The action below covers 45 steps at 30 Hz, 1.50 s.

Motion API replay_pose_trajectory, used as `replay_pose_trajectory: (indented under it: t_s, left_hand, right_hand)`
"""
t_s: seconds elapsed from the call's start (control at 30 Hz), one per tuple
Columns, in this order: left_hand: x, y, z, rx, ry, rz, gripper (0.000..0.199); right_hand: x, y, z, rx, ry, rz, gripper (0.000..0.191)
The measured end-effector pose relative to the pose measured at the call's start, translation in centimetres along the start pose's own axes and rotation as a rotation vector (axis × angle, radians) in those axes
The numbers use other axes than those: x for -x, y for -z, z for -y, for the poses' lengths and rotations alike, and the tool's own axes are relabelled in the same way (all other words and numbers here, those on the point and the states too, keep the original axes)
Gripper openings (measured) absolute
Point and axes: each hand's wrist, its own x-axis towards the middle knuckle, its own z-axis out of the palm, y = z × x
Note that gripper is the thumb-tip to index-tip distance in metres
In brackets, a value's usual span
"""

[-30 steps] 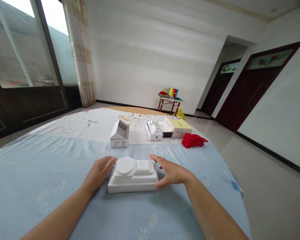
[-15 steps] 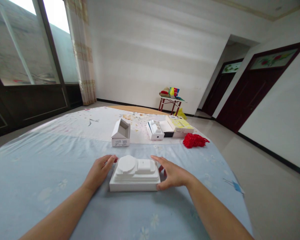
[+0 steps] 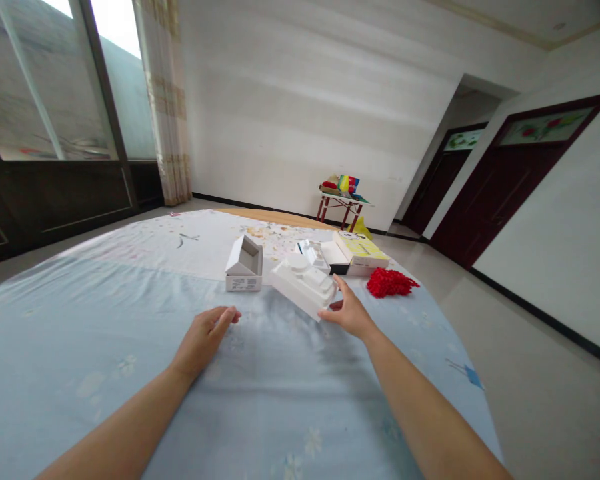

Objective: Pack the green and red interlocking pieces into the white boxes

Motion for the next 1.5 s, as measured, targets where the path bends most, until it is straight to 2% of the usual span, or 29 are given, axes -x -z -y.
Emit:
replay_pose_trajectory:
  t_s: [0.13, 0.3, 0.4, 0.53, 0.73, 0.87, 1.13, 1.23, 1.37, 1.43, 1.5]
  left_hand:
    - [0.1, -0.1, 0.0, 0.007, -0.010, 0.019, 0.046]
    - [0.1, -0.1, -0.1, -0.003, -0.034, 0.027, 0.046]
    - [0.1, 0.0, -0.4, -0.005, -0.030, 0.015, 0.046]
    - [0.1, 0.1, -0.7, -0.011, -0.038, 0.010, 0.045]
    - [0.1, 0.1, -0.4, -0.004, -0.043, 0.026, 0.047]
    - [0.0, -0.1, -0.1, 0.003, -0.039, 0.030, 0.047]
    - [0.2, 0.0, -0.4, -0.028, -0.079, 0.029, 0.043]
    - [0.2, 0.0, -0.4, -0.038, -0.077, 0.028, 0.044]
    - [0.2, 0.1, -0.3, -0.045, -0.085, 0.028, 0.045]
    - [0.2, 0.0, -0.3, -0.047, -0.088, 0.028, 0.044]
    - [0.1, 0.0, -0.3, -0.052, -0.087, 0.026, 0.043]
  right_hand:
    - [-2.4, -3.1, 1.0, 0.107, -0.042, -0.125, 0.095]
    - [-4.4, -6.5, 3.0, 0.282, -0.235, -0.148, 0.097]
    - [-5.3, -8.0, 3.6, 0.330, -0.320, -0.171, 0.098]
    - [-6.0, -9.4, 3.5, 0.319, -0.350, -0.236, 0.103]
    - [-5.8, -9.6, 2.1, 0.162, -0.222, -0.271, 0.108]
    - [-6.0, -9.9, 1.6, 0.133, -0.195, -0.301, 0.104]
    - [-7.9, -12.4, 2.0, -0.085, -0.156, -0.440, 0.106]
    - [-8.2, -12.7, 2.3, -0.041, -0.192, -0.445, 0.105]
    - [-8.3, -12.0, 2.0, 0.136, -0.289, -0.371, 0.107]
    - [-7.9, -11.1, 1.3, 0.169, -0.246, -0.344, 0.101]
    - [-7.1, -10.0, 0.2, 0.167, -0.183, -0.318, 0.087]
